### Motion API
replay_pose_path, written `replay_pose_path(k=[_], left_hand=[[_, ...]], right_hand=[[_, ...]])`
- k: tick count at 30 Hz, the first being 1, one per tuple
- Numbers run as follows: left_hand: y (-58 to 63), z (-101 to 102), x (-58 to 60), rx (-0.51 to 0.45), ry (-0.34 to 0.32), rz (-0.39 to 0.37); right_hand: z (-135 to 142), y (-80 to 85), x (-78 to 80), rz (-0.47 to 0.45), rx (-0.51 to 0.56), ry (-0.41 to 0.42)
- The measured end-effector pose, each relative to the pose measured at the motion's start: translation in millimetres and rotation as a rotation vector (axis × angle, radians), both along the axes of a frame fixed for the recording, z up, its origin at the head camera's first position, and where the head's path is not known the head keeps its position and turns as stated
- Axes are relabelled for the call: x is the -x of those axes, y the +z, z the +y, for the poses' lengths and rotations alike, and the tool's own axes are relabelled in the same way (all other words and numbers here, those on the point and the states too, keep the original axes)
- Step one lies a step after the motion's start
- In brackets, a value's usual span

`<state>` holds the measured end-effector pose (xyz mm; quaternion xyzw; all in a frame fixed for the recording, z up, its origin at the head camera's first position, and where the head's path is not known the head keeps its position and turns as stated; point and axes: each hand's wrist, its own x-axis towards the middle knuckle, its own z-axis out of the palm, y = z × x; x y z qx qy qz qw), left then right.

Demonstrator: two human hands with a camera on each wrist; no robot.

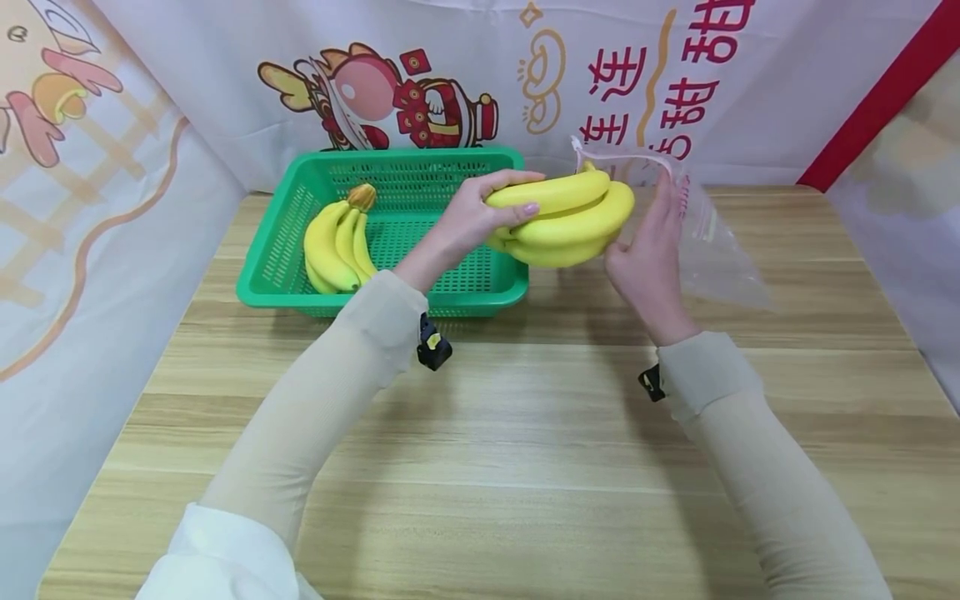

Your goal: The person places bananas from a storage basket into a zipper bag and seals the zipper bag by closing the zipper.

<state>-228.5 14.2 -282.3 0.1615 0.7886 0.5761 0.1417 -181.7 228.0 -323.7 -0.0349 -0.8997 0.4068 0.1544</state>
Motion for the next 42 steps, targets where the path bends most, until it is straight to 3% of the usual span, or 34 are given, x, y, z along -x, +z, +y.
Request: replay_pose_path(k=[7, 14, 17, 22, 25, 36, 42], left_hand=[[-0.3, 4, 4.0, 0.080, -0.062, 0.045], [-4.5, 11, 6.4, 0.167, -0.028, 0.086], [-4.7, 13, 6.4, 0.251, -0.024, 0.125], [-1.7, 16, 6.0, 0.479, -0.013, 0.207], [-1.4, 16, 5.3, 0.544, -0.004, 0.229], [-6.5, 14, 2.5, 0.347, 0.097, 0.128], [-8.3, 16, 3.9, 0.256, 0.094, 0.054]], right_hand=[[-2, 0.9, -1.5, -0.008, 0.020, 0.016], [-4, 2.4, -0.1, -0.008, 0.051, 0.036], [-4, 2.0, 1.1, -0.026, 0.067, 0.042], [-4, 1.0, 1.3, -0.038, 0.079, 0.046], [-4, 0.3, 1.4, -0.047, 0.086, 0.050], [-5, 3.8, 1.2, -0.051, 0.106, 0.056], [-6, 8.9, 2.5, -0.062, 0.117, 0.051]])
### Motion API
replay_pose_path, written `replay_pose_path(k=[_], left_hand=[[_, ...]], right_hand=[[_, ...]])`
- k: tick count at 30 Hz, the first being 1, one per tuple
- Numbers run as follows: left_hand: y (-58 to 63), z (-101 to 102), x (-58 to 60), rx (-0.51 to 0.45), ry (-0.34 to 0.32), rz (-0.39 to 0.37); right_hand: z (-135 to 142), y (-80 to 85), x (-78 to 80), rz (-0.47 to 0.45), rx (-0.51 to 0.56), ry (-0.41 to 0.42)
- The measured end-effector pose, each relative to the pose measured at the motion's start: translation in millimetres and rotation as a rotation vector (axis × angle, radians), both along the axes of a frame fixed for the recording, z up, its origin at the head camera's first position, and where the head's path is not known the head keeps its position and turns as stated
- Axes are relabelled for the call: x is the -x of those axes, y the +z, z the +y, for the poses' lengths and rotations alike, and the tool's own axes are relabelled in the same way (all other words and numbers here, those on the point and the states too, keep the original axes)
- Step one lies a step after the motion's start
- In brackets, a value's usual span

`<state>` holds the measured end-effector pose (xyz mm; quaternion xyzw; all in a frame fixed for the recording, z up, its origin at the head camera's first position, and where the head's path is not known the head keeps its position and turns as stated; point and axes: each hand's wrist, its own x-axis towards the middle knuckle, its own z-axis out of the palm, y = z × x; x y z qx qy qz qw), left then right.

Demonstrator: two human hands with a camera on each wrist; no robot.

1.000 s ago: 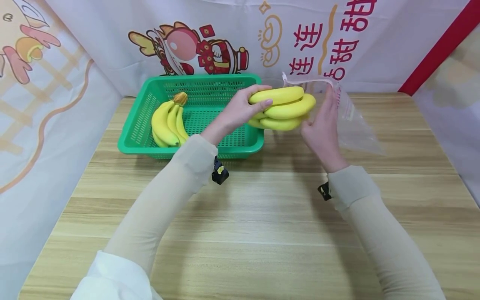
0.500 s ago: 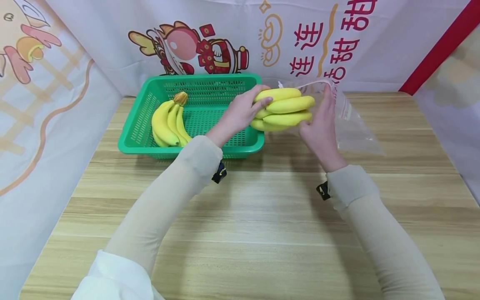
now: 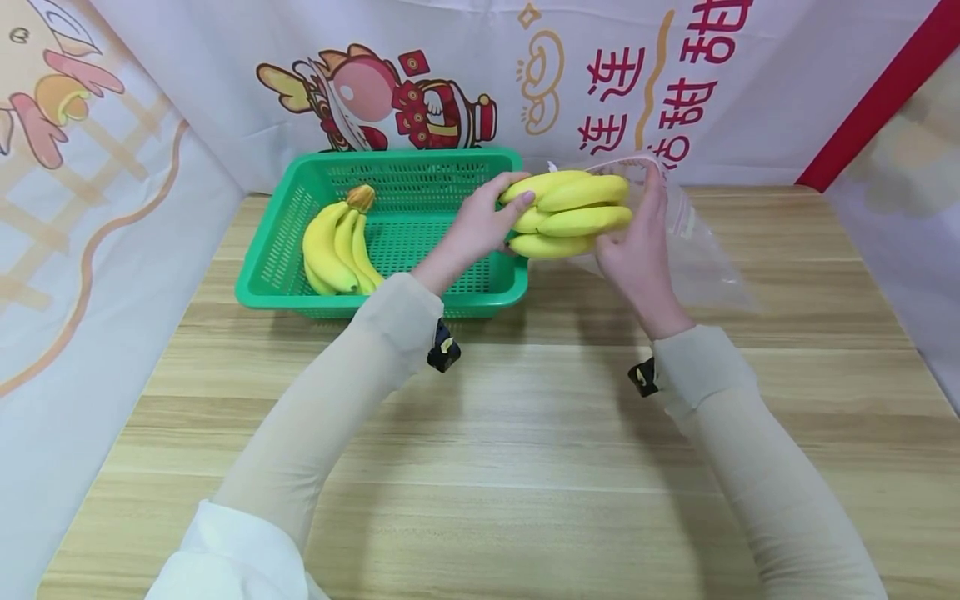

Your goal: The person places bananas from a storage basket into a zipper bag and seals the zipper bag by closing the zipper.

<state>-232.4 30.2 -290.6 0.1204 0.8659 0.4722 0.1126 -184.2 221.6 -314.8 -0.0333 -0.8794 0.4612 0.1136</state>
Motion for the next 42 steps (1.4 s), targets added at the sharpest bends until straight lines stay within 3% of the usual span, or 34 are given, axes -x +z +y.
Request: replay_pose_path(k=[4, 13, 22, 33, 42], left_hand=[[-1.7, 2, -0.6, -0.028, -0.005, -0.031], [-5.8, 9, -6.0, -0.052, 0.004, -0.020], [-7.1, 14, -9.8, -0.017, -0.002, -0.020], [-8.8, 17, -9.6, -0.083, 0.048, -0.074], [-10.4, 20, -10.6, -0.096, 0.021, -0.121]], right_hand=[[-2, 2.5, 0.9, 0.000, 0.033, 0.006], [-6, 4.7, 2.6, -0.019, 0.081, 0.009], [-6, 4.6, 2.0, -0.023, 0.109, 0.042], [-7, 6.3, 3.9, -0.022, 0.104, 0.028], [-6, 9.5, 5.7, -0.042, 0.078, -0.001]])
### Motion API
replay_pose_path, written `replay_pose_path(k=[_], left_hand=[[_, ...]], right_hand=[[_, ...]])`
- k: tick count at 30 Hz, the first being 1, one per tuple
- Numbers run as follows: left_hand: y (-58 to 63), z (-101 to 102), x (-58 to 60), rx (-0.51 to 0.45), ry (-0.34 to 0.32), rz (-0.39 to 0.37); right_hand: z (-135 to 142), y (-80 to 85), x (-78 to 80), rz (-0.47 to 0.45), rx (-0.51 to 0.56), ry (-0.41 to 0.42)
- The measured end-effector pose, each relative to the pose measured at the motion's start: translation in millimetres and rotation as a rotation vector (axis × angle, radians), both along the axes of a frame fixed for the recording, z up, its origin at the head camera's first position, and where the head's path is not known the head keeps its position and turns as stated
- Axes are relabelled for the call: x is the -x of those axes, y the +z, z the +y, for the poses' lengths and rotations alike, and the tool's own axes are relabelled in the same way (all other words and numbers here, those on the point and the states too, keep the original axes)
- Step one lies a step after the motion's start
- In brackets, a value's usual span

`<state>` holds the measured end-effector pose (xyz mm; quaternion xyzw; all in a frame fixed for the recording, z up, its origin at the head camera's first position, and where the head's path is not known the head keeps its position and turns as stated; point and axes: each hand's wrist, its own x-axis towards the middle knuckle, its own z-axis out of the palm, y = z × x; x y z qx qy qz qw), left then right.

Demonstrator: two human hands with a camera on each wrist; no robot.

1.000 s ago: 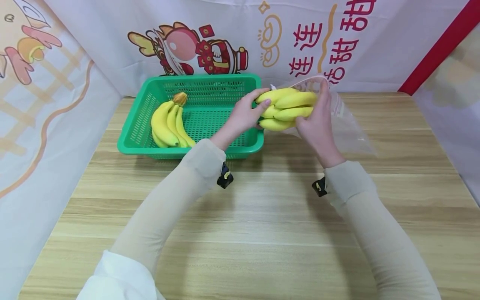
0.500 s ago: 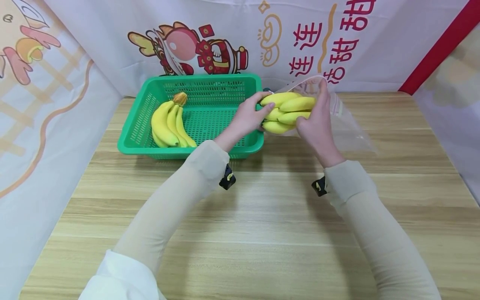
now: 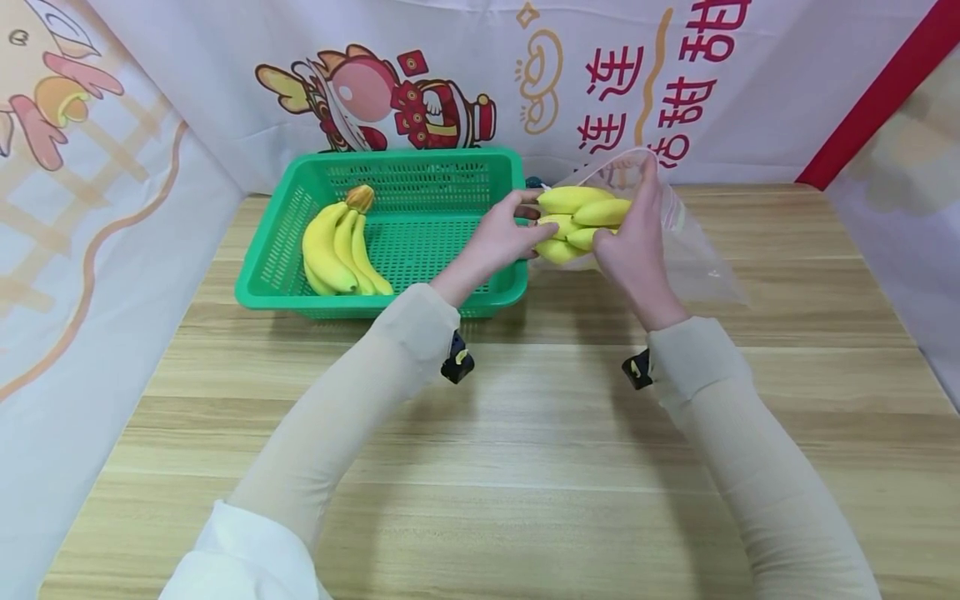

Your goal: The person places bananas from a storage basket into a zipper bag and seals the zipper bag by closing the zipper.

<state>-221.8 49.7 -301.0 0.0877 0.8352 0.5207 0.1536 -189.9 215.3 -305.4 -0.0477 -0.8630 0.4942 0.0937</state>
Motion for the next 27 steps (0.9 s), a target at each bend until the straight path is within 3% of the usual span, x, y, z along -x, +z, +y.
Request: replay_pose_path(k=[5, 10, 15, 27], left_hand=[[-0.2, 1, 0.8, 0.113, -0.027, 0.092], [-1.6, -1, 2.0, 0.113, -0.024, 0.119], [-0.3, -8, 5.5, 0.121, 0.007, 0.144], [12.2, -48, 17.7, 0.335, 0.112, 0.190]], right_hand=[[1, 1.6, 1.7, -0.017, -0.002, -0.007], [1, 2.0, 3.0, -0.014, 0.013, 0.005], [2, 2.5, 3.0, -0.011, -0.011, -0.003], [6, 2.3, 2.2, -0.025, 0.005, 0.002]])
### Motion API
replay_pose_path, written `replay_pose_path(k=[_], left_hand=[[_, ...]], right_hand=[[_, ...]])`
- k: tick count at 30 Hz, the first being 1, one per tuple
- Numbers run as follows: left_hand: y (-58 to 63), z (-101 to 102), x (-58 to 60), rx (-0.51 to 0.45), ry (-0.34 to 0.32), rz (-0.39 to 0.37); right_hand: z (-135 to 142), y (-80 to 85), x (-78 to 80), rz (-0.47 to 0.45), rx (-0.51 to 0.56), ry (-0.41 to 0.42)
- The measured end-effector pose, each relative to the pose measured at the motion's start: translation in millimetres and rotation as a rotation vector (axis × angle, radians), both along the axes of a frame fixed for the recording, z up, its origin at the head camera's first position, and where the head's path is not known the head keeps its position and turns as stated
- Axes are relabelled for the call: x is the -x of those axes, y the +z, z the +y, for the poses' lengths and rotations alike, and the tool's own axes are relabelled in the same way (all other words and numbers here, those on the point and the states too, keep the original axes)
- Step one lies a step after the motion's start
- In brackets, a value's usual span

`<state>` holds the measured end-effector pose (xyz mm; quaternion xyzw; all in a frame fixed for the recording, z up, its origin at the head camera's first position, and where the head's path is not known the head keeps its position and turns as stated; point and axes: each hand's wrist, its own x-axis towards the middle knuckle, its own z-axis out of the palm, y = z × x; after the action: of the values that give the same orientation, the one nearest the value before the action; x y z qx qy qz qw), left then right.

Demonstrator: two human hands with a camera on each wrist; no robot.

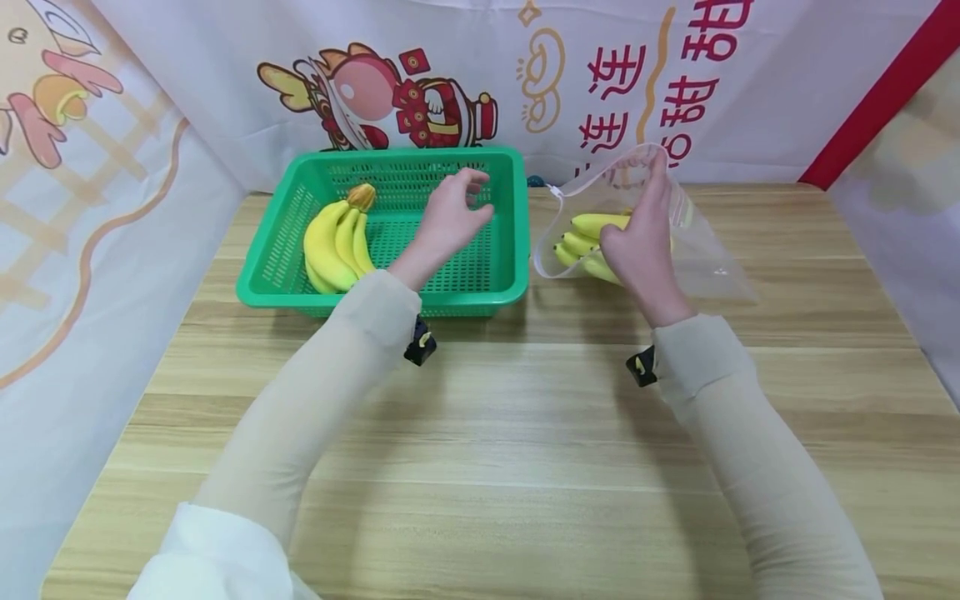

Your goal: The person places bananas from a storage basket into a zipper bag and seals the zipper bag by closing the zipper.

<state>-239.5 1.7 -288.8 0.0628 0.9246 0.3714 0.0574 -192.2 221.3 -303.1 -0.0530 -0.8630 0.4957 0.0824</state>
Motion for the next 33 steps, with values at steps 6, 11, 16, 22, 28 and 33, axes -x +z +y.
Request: replay_pose_path(k=[6, 11, 16, 22, 28, 33], left_hand=[[-3.8, -35, 2.0, 0.108, 0.071, 0.014], [-3.9, -64, 6.6, 0.225, 0.148, 0.018], [-1.9, -90, 10.8, 0.316, 0.174, 0.074], [2.3, -117, 11.9, 0.395, 0.198, 0.101], [-0.5, -146, 12.2, 0.450, 0.243, 0.094], [-3.5, -164, 8.9, 0.456, 0.270, 0.104]], right_hand=[[1, -2.9, -0.8, 0.005, 0.000, 0.005], [4, -4.3, -0.2, 0.003, 0.006, 0.010], [6, -5.9, 0.4, 0.008, 0.013, 0.014], [5, -7.3, -0.4, 0.010, 0.009, 0.018], [5, -8.1, 0.4, 0.013, 0.007, 0.014], [5, -8.8, 0.1, 0.022, 0.005, 0.007]])
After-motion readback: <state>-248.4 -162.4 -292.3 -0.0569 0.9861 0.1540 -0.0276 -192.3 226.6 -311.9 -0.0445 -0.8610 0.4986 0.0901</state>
